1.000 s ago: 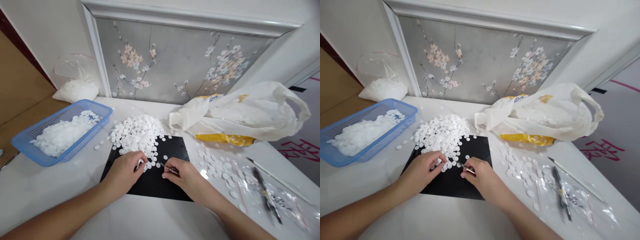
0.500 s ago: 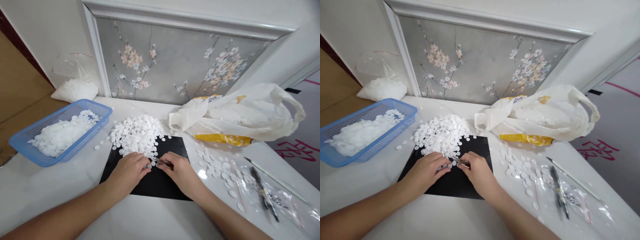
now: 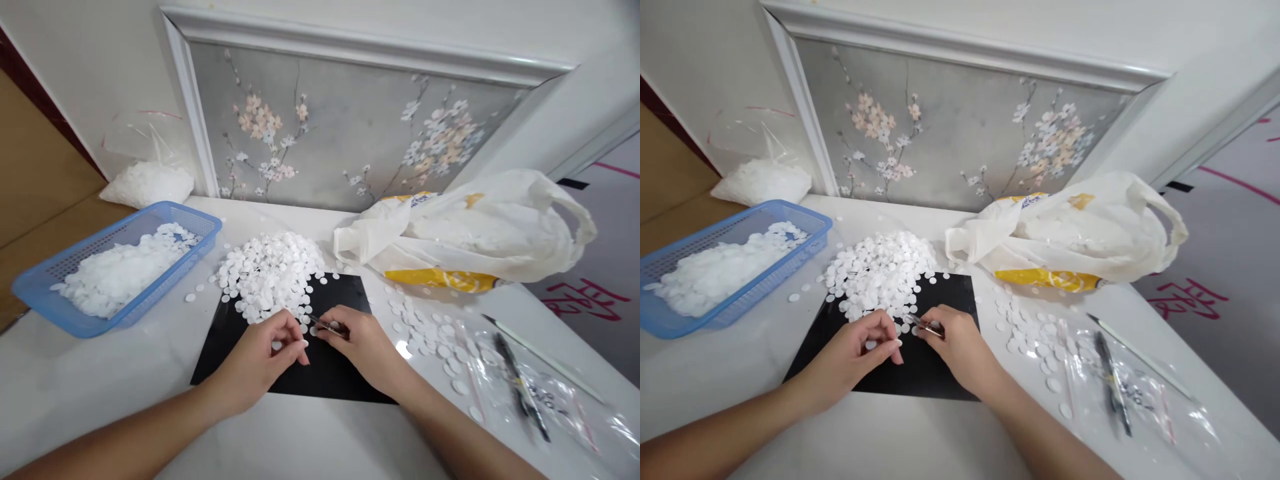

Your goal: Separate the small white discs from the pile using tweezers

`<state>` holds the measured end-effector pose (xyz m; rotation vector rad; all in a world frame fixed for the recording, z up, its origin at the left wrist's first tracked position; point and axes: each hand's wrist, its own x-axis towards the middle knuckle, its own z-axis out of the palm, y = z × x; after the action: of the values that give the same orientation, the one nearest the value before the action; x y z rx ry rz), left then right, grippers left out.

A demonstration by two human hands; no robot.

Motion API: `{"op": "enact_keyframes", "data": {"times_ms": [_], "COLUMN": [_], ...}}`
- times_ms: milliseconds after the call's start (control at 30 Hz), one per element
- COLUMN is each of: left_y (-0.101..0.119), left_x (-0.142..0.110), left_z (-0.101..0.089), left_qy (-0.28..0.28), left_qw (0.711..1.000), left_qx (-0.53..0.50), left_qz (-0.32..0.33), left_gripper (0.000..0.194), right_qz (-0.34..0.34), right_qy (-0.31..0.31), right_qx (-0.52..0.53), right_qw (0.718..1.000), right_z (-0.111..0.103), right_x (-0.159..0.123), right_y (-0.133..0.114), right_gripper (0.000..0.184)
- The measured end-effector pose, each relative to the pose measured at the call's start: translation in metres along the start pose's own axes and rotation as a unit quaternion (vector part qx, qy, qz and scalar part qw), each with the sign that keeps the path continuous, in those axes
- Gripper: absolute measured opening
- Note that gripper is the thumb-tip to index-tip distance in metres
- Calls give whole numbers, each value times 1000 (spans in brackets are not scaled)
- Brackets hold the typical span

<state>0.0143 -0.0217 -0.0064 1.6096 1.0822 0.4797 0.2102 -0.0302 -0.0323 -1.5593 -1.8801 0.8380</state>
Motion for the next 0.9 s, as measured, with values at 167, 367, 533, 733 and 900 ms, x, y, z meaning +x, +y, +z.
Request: {"op": "enact_keyframes", "data": {"times_ms": [167,367,533,733,900], "left_y": [-2,-4,-5,-3,-3], "left_x": [5,5,4,6,3], "left_z": [1,2,4,2,3], "left_qy": [3,4,10,28,24], "left_qw": [992,994,994,988,965], "left_qx": [-127,-112,-106,-154,-249], "left_qz": [3,3,-3,-16,-80], "left_gripper": [2,5,4,8,25], "right_qz": [-42,58,139,163,226], "right_qy": [-10,11,-53,-56,-72], "right_qx": [-21,101,369,444,486], "right_qw": [999,993,917,879,841], "right_z": [4,1,-8,-14,-15], "right_x": [1,-1,-3,-5,-9], "right_y": [-1,-5,-7,-11,-19], "right_gripper": [12,14,22,8,11]}}
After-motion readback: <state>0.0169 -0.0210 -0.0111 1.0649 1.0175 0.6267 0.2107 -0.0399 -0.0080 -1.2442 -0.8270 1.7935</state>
